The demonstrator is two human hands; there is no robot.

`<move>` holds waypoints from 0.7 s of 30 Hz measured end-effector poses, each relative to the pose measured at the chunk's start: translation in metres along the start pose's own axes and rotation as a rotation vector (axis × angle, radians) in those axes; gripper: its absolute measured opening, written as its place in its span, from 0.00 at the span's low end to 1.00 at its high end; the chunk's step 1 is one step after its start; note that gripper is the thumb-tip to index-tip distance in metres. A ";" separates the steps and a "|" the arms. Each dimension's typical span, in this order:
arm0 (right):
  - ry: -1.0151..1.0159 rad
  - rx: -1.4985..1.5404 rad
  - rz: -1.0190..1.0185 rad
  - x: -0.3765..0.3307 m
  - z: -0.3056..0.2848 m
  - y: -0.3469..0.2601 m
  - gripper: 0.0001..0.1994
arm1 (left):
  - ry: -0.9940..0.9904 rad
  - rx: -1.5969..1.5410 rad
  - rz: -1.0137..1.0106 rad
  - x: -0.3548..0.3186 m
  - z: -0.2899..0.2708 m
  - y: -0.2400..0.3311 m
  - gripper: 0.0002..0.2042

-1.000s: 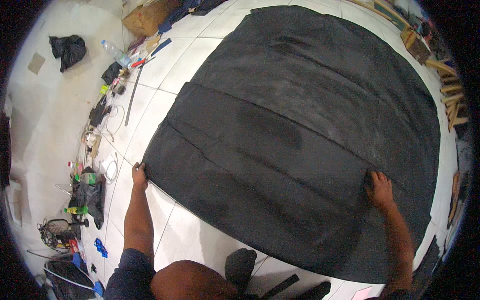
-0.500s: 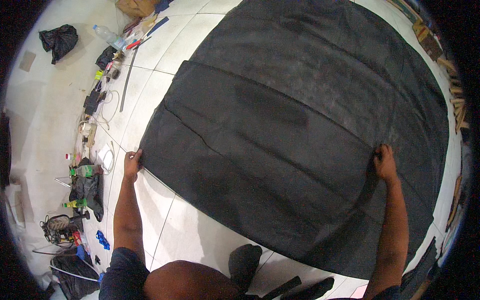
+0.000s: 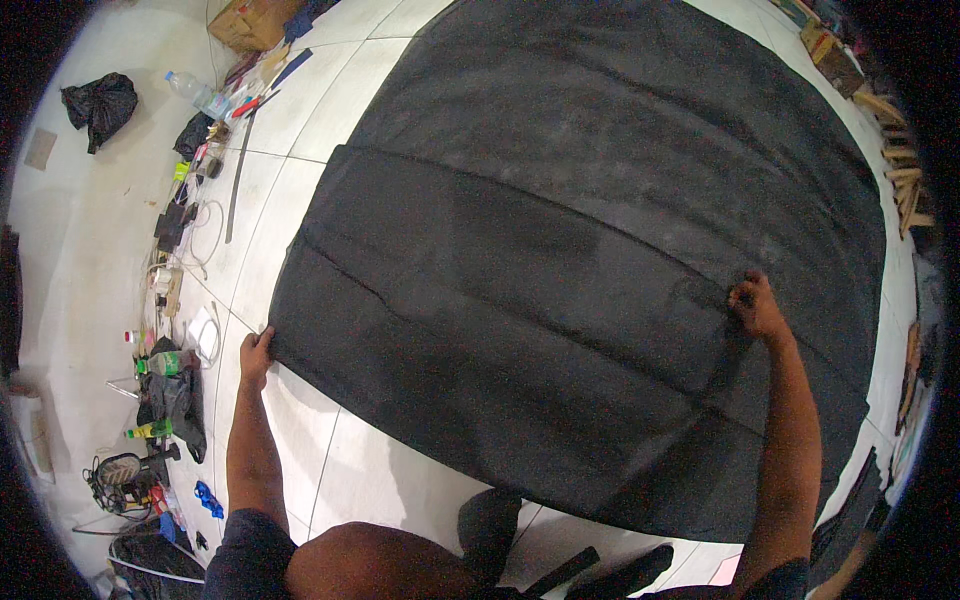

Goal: The person aligns and folds a large black sheet of fabric on a tiled floor, using a clamp to secure the material and scissors to make small cuts along the edge.

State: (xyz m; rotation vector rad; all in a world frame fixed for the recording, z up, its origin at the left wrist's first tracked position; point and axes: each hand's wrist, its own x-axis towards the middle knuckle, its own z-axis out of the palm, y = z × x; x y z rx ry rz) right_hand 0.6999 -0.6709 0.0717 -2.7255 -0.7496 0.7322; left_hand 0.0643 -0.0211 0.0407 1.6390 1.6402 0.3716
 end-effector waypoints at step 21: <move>-0.485 0.481 1.053 -0.471 0.109 0.082 0.35 | -0.434 -0.957 -0.152 -0.119 0.096 -0.006 0.30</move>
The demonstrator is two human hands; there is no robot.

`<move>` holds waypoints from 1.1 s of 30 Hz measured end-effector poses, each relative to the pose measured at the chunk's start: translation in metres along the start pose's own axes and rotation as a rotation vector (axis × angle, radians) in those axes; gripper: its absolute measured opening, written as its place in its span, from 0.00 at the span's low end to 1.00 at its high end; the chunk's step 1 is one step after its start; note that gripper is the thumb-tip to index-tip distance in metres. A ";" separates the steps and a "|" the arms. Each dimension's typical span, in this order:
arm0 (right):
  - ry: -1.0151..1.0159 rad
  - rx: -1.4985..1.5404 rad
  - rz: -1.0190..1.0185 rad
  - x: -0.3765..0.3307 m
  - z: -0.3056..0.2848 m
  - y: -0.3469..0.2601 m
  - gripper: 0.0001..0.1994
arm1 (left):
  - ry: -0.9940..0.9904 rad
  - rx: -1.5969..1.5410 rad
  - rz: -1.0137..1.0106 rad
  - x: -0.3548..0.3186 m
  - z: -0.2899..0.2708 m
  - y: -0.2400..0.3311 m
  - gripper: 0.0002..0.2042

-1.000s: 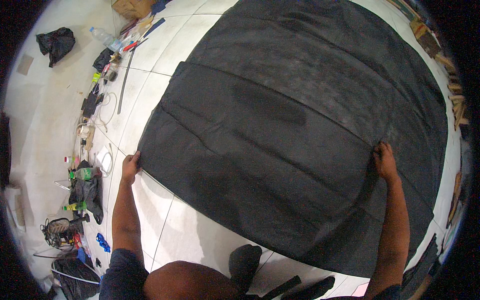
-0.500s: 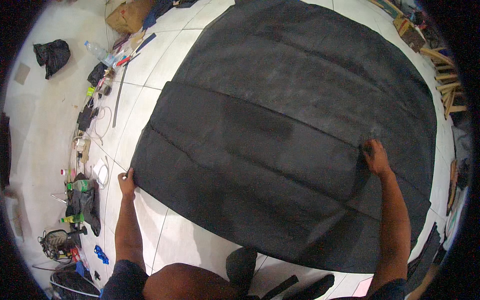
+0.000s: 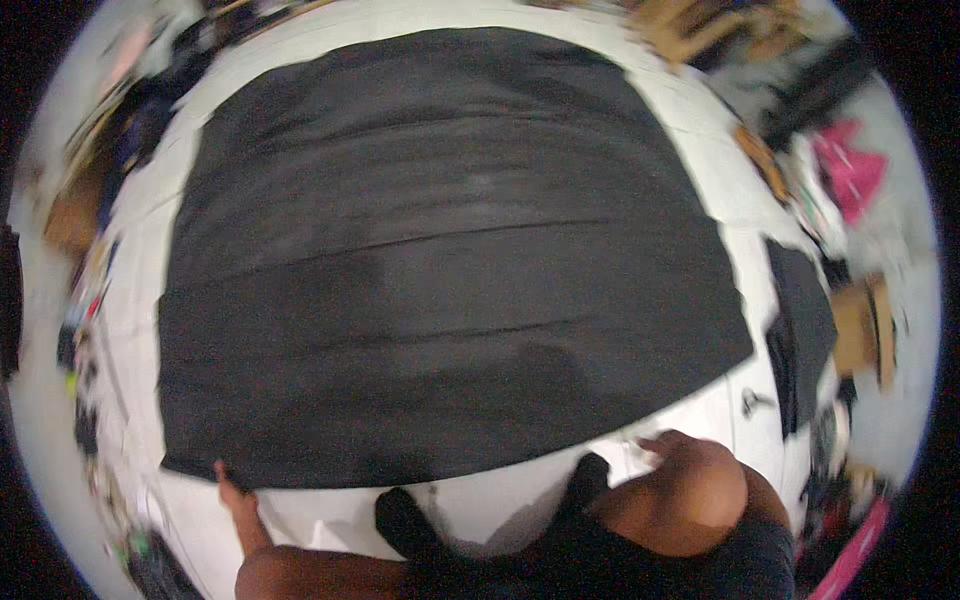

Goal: The person aligns and folds a large black sheet of fabric on a tiled floor, using a clamp to secure the material and scissors to make small cuts along the edge.

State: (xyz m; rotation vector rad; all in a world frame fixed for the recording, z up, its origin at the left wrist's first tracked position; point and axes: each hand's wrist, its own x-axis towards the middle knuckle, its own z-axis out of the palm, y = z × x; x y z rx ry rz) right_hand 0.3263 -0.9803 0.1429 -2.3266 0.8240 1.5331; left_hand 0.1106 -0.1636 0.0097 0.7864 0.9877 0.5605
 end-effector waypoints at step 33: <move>1.015 1.528 -0.067 0.220 -0.125 0.241 0.30 | -0.641 2.327 0.706 -0.056 0.500 -0.052 0.27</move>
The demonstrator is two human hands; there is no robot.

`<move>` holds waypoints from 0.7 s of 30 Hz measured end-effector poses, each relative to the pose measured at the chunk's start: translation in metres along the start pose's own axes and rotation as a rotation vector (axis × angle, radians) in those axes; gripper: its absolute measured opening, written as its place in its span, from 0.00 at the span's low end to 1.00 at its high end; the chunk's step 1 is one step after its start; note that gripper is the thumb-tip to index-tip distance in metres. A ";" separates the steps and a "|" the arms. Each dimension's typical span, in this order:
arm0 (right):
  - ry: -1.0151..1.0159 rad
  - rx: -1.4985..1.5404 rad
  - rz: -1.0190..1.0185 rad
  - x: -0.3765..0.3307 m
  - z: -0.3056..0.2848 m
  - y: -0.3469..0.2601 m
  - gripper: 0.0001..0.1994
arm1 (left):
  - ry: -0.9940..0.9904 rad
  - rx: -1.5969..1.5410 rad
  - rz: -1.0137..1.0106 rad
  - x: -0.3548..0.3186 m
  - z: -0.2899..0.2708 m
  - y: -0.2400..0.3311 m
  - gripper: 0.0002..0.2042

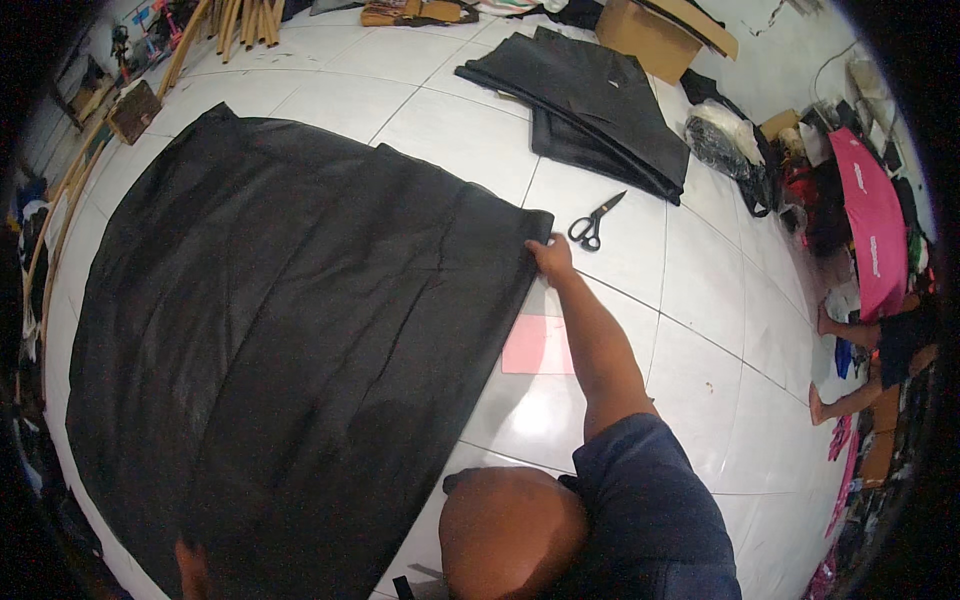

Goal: The person aligns and folds a large black sheet of fabric on a tiled floor, using a clamp to secure the material and scissors to make small cuts along the edge.

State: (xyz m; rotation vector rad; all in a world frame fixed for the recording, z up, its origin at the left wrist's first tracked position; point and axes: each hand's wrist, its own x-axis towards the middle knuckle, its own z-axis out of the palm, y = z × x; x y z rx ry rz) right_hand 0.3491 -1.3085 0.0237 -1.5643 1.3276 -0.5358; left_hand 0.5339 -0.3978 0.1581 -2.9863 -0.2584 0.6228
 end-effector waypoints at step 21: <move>-0.591 -0.728 0.090 0.057 -0.041 -0.079 0.23 | -0.116 -0.488 0.503 0.132 0.023 0.232 0.10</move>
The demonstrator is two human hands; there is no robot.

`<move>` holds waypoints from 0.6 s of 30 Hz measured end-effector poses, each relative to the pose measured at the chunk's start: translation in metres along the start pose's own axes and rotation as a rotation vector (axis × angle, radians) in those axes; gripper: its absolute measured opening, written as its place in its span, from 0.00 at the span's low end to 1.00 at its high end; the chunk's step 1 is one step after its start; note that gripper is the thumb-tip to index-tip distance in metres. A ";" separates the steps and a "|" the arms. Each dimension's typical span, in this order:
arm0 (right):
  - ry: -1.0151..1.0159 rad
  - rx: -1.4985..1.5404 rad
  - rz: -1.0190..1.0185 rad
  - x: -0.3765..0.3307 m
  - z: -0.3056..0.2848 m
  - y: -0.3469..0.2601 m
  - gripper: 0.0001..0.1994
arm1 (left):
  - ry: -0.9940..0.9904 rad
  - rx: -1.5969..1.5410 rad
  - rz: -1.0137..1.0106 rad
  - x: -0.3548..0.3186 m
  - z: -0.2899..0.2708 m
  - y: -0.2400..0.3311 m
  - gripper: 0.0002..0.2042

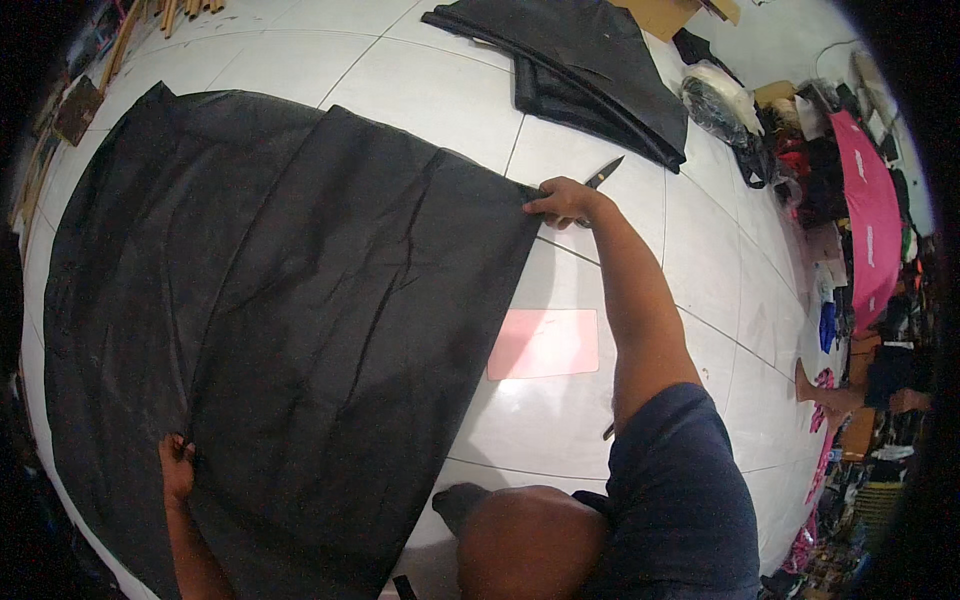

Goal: The person aligns and folds a large black sheet of fabric on a tiled floor, using a clamp to secure the material and scissors to make small cuts along the edge.

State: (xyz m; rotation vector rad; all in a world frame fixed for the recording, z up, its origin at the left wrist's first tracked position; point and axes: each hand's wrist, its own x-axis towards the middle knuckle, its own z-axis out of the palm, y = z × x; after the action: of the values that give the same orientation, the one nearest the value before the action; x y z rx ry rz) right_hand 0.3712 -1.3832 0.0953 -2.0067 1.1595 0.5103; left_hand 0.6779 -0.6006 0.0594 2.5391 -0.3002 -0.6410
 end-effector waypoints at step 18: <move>0.377 -0.389 -0.103 -0.017 0.020 -0.006 0.26 | 0.172 0.032 0.083 -0.021 0.009 0.023 0.12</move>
State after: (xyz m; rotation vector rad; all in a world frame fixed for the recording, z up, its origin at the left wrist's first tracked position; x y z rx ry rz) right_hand 0.3683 -1.3561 0.0958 -2.5670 1.2377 0.3289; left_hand 0.6535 -0.6169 0.0721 2.5765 -0.3553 -0.3865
